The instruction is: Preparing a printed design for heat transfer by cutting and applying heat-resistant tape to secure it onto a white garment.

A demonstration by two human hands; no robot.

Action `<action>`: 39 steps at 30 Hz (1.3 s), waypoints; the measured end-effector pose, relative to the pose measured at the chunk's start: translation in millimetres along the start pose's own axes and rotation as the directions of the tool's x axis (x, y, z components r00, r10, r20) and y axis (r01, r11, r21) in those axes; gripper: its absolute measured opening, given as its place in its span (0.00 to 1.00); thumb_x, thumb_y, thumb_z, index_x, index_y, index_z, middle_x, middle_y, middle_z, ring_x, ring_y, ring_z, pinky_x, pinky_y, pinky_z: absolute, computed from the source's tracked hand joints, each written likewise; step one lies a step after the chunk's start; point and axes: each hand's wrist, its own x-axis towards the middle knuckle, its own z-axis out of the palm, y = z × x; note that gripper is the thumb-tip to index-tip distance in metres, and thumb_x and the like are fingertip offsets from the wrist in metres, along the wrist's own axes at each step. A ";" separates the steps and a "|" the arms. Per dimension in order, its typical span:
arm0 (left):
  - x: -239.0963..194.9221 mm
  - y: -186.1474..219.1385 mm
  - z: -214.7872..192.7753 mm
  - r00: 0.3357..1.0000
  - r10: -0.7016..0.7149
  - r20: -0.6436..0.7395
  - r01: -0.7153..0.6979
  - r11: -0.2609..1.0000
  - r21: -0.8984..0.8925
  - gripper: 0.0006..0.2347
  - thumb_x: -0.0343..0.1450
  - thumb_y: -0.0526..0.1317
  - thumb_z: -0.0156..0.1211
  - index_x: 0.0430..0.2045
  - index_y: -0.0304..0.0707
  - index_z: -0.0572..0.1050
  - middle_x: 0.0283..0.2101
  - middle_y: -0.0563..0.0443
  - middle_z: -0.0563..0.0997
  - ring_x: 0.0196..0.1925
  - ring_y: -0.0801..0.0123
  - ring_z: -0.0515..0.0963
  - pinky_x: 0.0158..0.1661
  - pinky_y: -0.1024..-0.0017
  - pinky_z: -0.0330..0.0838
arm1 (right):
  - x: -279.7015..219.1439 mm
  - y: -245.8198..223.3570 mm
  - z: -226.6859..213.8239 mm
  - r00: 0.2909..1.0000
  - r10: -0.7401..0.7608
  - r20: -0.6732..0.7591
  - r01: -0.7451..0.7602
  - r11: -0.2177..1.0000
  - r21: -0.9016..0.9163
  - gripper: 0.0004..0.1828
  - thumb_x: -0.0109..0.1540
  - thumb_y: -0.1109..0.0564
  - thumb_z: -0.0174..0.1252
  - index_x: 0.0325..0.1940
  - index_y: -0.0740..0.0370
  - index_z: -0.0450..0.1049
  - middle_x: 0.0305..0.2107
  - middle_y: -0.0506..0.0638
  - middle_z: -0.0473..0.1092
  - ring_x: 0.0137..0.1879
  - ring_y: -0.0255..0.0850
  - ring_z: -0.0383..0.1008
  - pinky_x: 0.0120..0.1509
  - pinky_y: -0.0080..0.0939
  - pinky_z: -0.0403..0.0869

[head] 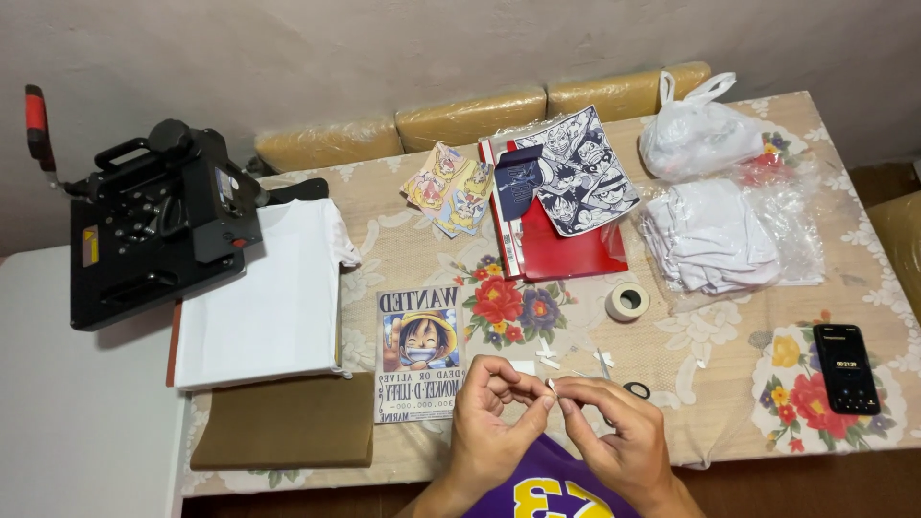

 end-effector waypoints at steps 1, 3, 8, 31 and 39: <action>1.6 -1.6 0.7 1.000 -0.002 -0.002 0.002 1.000 0.000 0.15 0.73 0.31 0.75 0.41 0.41 0.68 0.38 0.46 0.92 0.41 0.67 0.92 0.48 0.69 0.85 | -0.1 4.5 2.2 1.000 0.001 0.002 -0.001 1.000 0.001 0.05 0.66 0.61 0.67 0.44 0.64 0.86 0.42 0.53 0.88 0.47 0.43 0.92 0.56 0.38 0.88; 4.4 -4.7 2.1 1.000 0.014 -0.009 -0.014 1.000 0.018 0.16 0.72 0.28 0.74 0.40 0.41 0.67 0.37 0.46 0.91 0.39 0.68 0.89 0.46 0.70 0.83 | -0.4 13.7 6.6 0.990 0.142 0.008 -0.142 0.980 0.142 0.05 0.66 0.61 0.67 0.43 0.62 0.87 0.40 0.51 0.89 0.47 0.41 0.93 0.54 0.37 0.88; 23.2 -51.8 -10.0 0.999 -0.011 -0.035 0.012 0.999 0.044 0.14 0.71 0.25 0.72 0.40 0.39 0.70 0.37 0.45 0.88 0.40 0.66 0.87 0.45 0.71 0.82 | -13.6 63.2 10.1 0.833 0.550 0.057 -0.524 0.753 0.398 0.08 0.69 0.64 0.64 0.47 0.70 0.87 0.43 0.60 0.90 0.42 0.43 0.89 0.44 0.39 0.87; 74.0 -297.2 -111.1 0.706 -0.434 -0.559 0.697 0.564 0.443 0.15 0.74 0.46 0.75 0.50 0.49 0.77 0.49 0.52 0.87 0.48 0.58 0.87 0.47 0.58 0.79 | -98.5 187.3 8.0 0.471 0.838 0.274 -0.879 0.421 0.223 0.14 0.68 0.57 0.67 0.52 0.66 0.92 0.45 0.57 0.90 0.39 0.45 0.85 0.51 0.43 0.83; -54.1 -322.5 -176.5 0.938 -0.302 0.169 -0.210 -0.110 0.971 0.35 0.78 0.66 0.64 0.72 0.39 0.68 0.73 0.32 0.71 0.76 0.40 0.67 0.72 0.44 0.61 | -100.8 217.9 26.4 0.517 0.711 0.478 -0.856 0.444 0.266 0.19 0.71 0.55 0.59 0.57 0.68 0.89 0.60 0.60 0.86 0.63 0.49 0.87 0.60 0.52 0.89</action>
